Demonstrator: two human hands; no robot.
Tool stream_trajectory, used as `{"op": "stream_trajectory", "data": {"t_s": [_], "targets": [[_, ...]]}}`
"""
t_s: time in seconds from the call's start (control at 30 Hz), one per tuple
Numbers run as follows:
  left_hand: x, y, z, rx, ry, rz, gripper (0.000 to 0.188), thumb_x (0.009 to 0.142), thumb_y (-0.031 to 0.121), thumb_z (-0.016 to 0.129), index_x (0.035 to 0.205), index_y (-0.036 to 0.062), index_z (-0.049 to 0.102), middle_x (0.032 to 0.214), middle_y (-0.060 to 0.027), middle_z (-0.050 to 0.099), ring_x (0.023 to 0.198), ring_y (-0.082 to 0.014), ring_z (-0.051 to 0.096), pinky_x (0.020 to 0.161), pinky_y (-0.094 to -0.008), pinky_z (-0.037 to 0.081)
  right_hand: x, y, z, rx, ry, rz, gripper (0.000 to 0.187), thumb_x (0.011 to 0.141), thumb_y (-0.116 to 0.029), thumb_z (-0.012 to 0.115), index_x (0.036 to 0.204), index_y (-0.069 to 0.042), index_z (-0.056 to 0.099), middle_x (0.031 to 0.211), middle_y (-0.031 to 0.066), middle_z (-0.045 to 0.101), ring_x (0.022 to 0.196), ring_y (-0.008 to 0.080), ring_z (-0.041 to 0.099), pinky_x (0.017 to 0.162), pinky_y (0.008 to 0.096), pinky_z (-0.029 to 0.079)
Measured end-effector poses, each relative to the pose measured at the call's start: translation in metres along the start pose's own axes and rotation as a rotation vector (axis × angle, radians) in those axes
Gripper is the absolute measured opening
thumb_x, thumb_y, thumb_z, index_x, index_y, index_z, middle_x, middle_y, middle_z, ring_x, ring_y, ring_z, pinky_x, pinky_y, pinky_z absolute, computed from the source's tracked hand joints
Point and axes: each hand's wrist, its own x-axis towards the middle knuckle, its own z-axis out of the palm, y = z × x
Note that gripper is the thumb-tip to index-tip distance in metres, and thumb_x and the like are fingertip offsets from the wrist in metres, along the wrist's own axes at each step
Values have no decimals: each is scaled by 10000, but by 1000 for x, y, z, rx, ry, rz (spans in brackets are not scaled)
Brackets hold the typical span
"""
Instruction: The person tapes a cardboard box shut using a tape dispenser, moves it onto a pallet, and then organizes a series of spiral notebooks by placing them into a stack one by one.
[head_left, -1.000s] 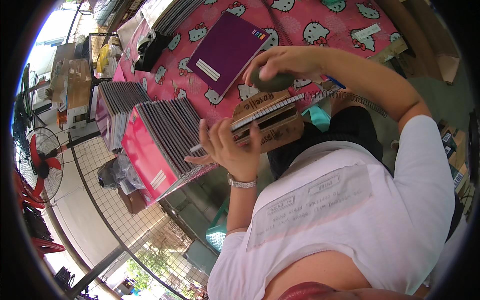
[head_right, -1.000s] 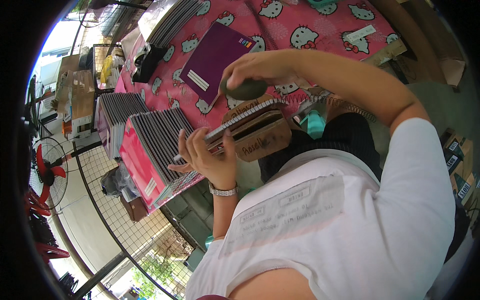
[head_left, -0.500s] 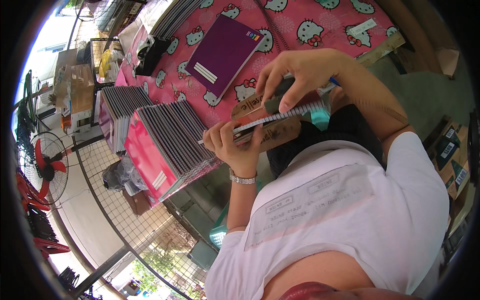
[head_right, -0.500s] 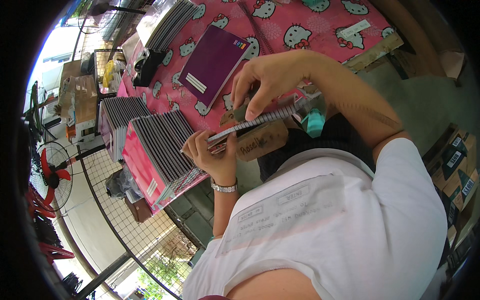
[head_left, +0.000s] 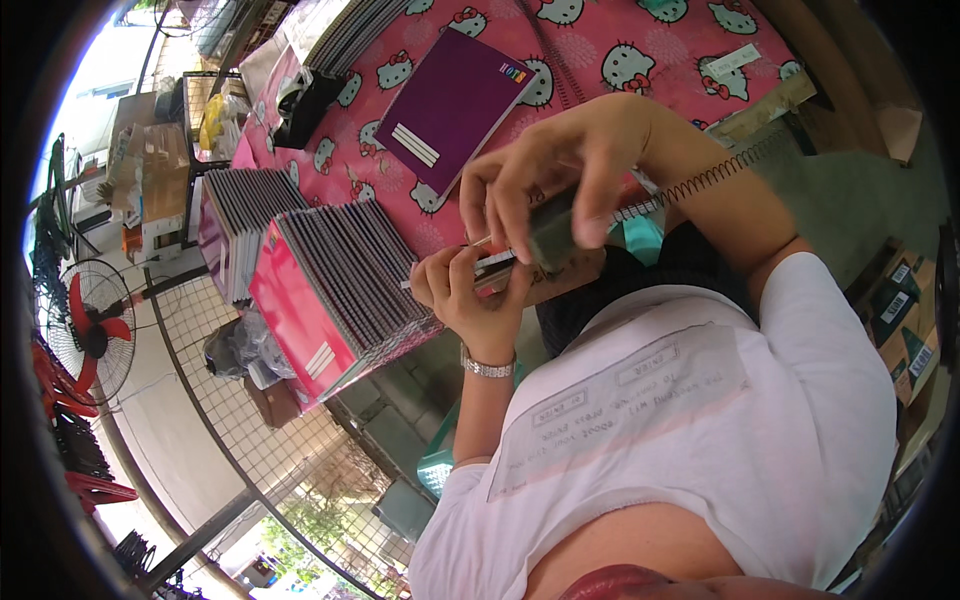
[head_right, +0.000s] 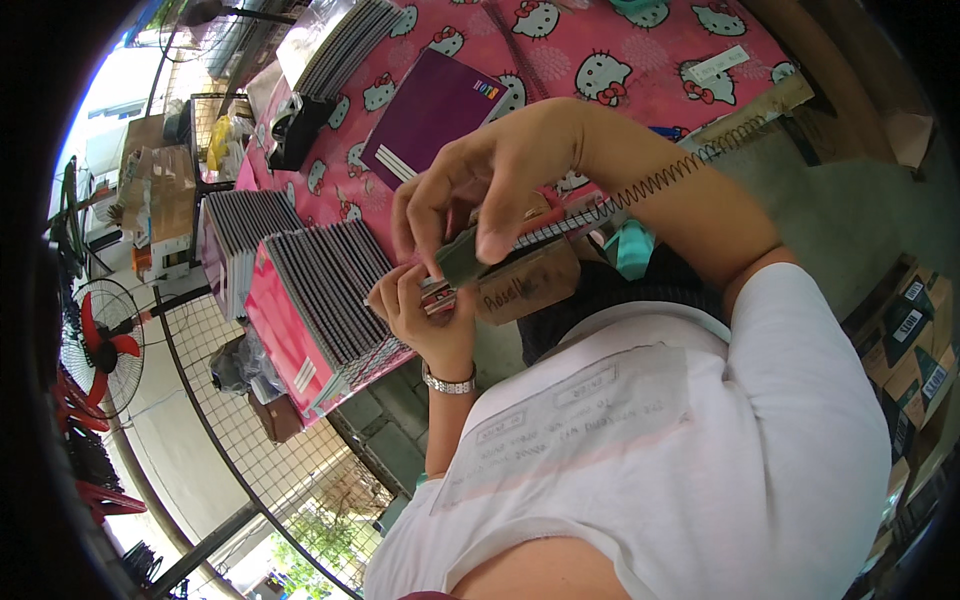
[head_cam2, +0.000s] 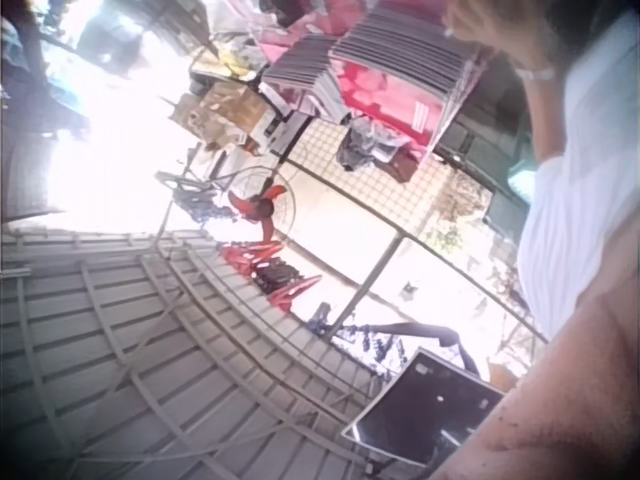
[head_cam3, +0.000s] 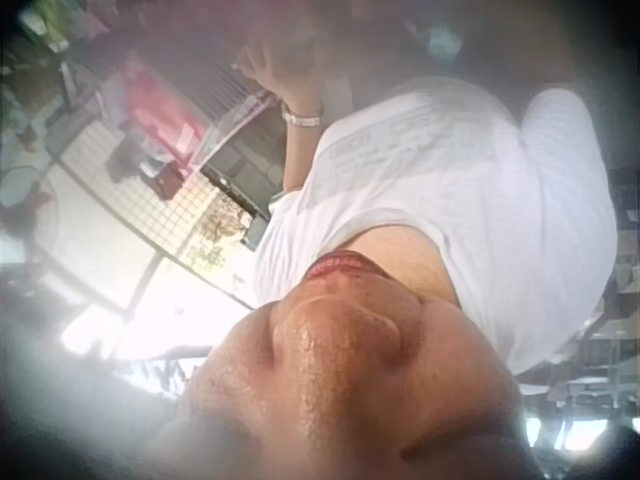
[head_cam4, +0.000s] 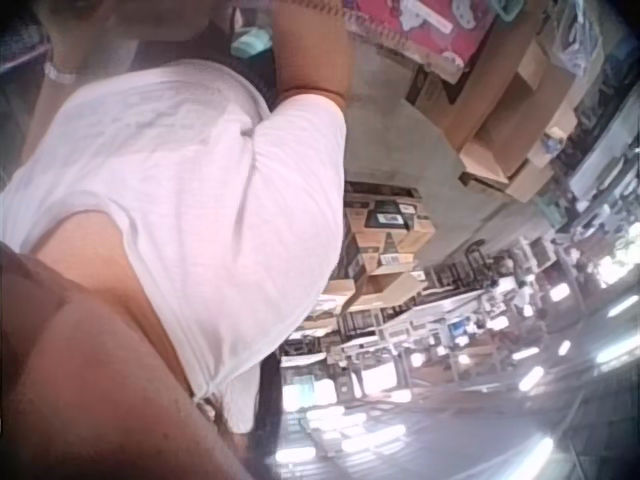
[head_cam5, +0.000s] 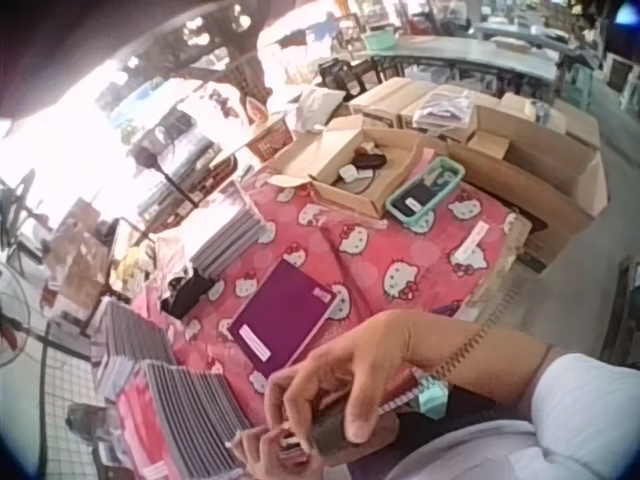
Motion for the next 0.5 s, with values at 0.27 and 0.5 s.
{"op": "stream_trajectory", "data": {"t_s": [0.27, 0.5], "targets": [[1, -4, 0, -5, -17, -28, 424, 529, 262, 829, 902, 127, 678, 963, -69, 542, 981, -301, 488, 894, -469, 374, 20, 8, -3, 121, -126, -29, 455, 703, -322, 824, 1053, -57, 702, 1176, 104, 514, 1110, 224, 522, 946, 336, 423], [2, -1, -2, -24, -16, -25, 435, 533, 231, 825, 913, 113, 649, 949, -73, 546, 981, -296, 488, 897, -469, 374, 28, 5, -8, 59, -133, -25, 472, 695, -314, 845, 1084, -83, 709, 1172, 81, 540, 1111, 237, 527, 943, 338, 429]]}}
